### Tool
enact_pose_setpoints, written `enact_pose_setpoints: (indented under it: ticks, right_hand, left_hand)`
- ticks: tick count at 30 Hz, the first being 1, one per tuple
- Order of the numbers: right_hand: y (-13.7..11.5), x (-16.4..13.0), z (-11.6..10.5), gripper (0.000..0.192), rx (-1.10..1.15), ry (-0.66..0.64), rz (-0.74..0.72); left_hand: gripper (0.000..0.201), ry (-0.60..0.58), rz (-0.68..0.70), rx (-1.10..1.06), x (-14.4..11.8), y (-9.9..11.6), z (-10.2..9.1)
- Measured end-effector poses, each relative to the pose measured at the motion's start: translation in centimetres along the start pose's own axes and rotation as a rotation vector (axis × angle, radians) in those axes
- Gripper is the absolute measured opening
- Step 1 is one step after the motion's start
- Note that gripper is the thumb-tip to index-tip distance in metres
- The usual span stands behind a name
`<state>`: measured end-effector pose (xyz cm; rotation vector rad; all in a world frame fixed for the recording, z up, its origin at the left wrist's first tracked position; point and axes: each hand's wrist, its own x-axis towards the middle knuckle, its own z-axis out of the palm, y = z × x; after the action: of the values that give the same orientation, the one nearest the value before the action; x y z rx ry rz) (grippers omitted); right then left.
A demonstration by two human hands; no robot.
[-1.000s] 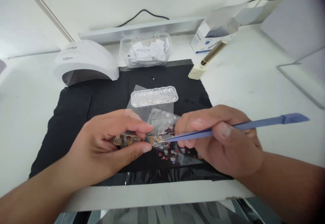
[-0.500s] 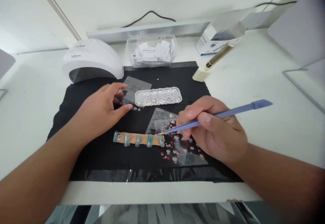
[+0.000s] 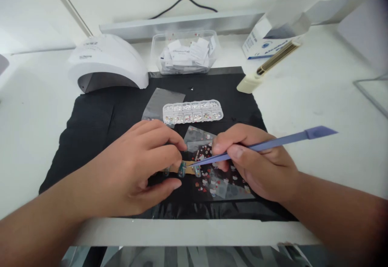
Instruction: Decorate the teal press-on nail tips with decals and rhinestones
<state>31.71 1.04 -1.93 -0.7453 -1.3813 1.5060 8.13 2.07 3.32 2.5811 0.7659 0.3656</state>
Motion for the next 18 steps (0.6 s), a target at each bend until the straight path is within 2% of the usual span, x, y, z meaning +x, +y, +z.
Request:
enact_pose_setpoints:
  ticks: [8,18]
  right_hand:
    - [0.0,-0.1,-0.5,0.017,-0.128,-0.089,-0.022]
    - [-0.1,0.2,-0.5,0.018,-0.129,-0.097,0.023]
  left_hand:
    - [0.016,-0.055,-0.057,0.016,0.1,-0.1,0.9]
    - [0.016,-0.032,-0.028,0.018,0.2,-0.1,1.1]
